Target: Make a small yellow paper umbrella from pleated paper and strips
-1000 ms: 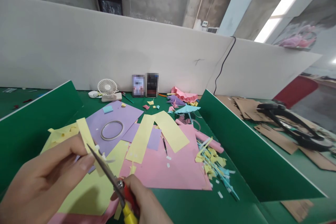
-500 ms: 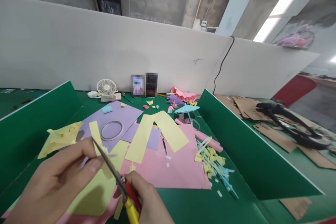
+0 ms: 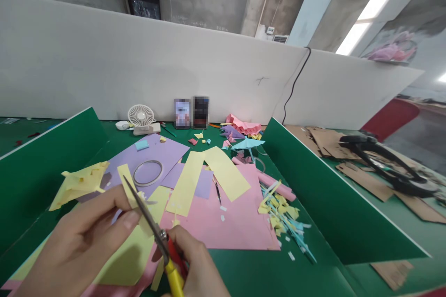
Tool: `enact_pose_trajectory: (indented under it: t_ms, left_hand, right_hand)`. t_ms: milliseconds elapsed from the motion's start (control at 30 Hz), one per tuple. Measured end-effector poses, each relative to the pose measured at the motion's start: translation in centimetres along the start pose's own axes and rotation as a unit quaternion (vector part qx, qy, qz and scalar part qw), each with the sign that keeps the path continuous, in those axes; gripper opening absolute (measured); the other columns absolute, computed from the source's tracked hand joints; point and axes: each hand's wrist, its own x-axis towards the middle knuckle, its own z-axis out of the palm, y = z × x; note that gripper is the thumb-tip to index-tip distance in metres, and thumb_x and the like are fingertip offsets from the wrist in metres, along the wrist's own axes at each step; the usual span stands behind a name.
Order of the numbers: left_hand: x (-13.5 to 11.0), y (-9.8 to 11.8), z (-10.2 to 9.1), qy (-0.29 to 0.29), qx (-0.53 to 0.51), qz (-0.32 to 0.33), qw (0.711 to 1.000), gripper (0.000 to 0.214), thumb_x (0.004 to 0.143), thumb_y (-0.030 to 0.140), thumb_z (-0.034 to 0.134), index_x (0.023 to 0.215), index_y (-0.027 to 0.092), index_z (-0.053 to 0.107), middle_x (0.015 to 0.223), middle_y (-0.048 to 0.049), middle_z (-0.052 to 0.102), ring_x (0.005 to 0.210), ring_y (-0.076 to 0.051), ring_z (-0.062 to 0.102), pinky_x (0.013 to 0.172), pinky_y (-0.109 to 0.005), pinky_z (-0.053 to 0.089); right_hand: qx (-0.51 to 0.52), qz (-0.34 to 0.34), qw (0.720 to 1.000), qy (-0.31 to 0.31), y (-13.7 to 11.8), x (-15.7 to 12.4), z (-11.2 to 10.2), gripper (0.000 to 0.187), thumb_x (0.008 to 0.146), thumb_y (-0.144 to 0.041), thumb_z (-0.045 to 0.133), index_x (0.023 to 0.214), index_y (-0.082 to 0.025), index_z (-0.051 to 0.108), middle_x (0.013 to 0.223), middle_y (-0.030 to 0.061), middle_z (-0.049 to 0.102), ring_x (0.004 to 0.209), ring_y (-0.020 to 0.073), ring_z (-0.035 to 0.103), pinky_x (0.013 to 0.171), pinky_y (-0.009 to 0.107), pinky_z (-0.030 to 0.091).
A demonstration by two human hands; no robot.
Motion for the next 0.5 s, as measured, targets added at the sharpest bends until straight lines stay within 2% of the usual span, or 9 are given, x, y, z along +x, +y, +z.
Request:
enact_pose_trajectory:
  t_ms: [133, 300, 500]
  left_hand:
    - [0.2, -0.2, 0.1, 0.007, 0.01, 0.022, 1.0, 0.029, 0.074, 0.035, 0.047, 0.048, 0.023, 0.045, 0.043, 0.0021, 0.048, 0.041, -0.012, 0.047, 0.041, -0.023, 0.042]
    - [0.3, -0.7, 0.0, 0.004, 0.008, 0.038, 0.999, 0.028, 0.075, 0.034, 0.048, 0.049, 0.022, 0.047, 0.045, 0.0025, 0.048, 0.043, -0.012, 0.047, 0.042, -0.022, 0.042]
    - [0.3, -0.9, 0.0, -0.002, 0.019, 0.053, 0.998, 0.027, 0.075, 0.034, 0.048, 0.051, 0.023, 0.049, 0.045, 0.0025, 0.048, 0.044, -0.012, 0.046, 0.042, -0.023, 0.041]
  right_hand:
    - [-0.007, 0.004, 1.0, 0.01, 0.7, -0.1, 0.1, 0.066, 0.05, -0.073, 0.059, 0.086, -0.017, 0.055, 0.063, -0.0042, 0.035, 0.054, 0.0094, 0.03, 0.049, 0.019, 0.03]
    - [-0.005, -0.017, 0.999, 0.026, 1.6, -0.2, 0.2, 0.074, 0.048, -0.081, 0.049, 0.089, -0.02, 0.054, 0.07, 0.0005, 0.043, 0.068, 0.0169, 0.045, 0.065, 0.023, 0.043]
    - [-0.026, -0.005, 0.999, 0.038, 1.8, -0.4, 0.3, 0.075, 0.046, -0.084, 0.044, 0.085, -0.021, 0.054, 0.073, 0.0029, 0.05, 0.078, 0.0221, 0.051, 0.071, 0.025, 0.045]
